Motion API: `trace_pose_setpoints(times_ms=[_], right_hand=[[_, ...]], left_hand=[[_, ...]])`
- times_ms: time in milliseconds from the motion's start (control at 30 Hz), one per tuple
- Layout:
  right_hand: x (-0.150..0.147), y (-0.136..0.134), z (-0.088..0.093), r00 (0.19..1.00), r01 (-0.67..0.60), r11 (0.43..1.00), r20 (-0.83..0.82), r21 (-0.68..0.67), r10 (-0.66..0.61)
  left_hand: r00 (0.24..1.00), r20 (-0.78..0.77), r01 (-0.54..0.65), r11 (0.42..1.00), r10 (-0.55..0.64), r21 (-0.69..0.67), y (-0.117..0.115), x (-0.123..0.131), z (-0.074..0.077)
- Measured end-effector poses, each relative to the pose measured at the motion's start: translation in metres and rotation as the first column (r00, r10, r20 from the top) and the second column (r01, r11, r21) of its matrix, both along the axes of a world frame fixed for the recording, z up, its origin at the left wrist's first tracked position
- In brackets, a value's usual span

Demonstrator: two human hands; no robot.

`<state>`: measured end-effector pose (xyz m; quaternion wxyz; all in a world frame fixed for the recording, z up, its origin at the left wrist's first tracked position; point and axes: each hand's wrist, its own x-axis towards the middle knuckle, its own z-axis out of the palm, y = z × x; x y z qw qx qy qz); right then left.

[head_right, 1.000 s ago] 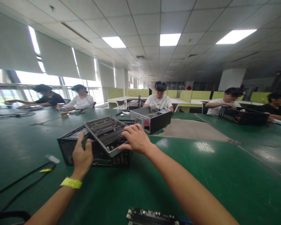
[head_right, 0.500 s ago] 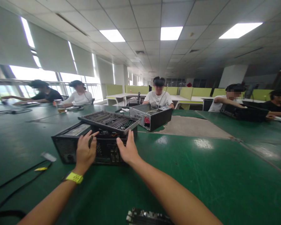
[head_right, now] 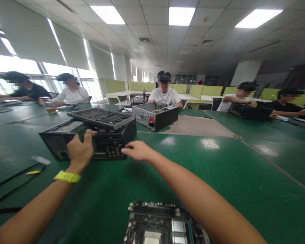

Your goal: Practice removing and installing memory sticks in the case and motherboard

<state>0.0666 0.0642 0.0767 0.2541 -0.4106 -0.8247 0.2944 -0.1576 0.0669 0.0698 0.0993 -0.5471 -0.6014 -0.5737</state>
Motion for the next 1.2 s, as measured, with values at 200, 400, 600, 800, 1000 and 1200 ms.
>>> trace_pose_setpoints(times_ms=[200,400,600,800,1000,1200], right_hand=[[0.116,-0.163,-0.049,0.939,0.026,0.996,0.34,0.089,-0.055],[0.174,-0.192,-0.084,0.918,0.095,0.995,0.389,-0.02,-0.08],[0.159,-0.165,-0.062,0.97,0.243,0.97,0.031,-0.02,-0.242],[0.121,-0.144,-0.079,0.88,0.198,0.916,-0.348,-0.349,-0.323],[0.127,-0.142,-0.09,0.651,0.215,0.817,-0.545,-0.535,-0.529],[0.109,-0.152,-0.077,0.722,0.134,0.866,-0.552,-0.482,-0.418]], left_hand=[[0.579,0.396,0.765,0.308,-0.712,-0.565,-0.122,0.118,-0.018],[0.358,0.866,0.899,-0.12,-0.35,-0.421,-0.141,0.161,-0.051],[0.36,0.749,0.876,-0.073,-0.557,-0.476,-0.124,0.176,-0.058],[0.439,0.457,0.767,0.058,-0.773,-0.639,-0.119,0.163,-0.052],[0.477,0.339,0.729,0.15,-0.811,-0.668,-0.11,0.146,-0.046],[0.367,0.617,0.912,0.139,-0.696,-0.385,-0.113,0.158,-0.049]])
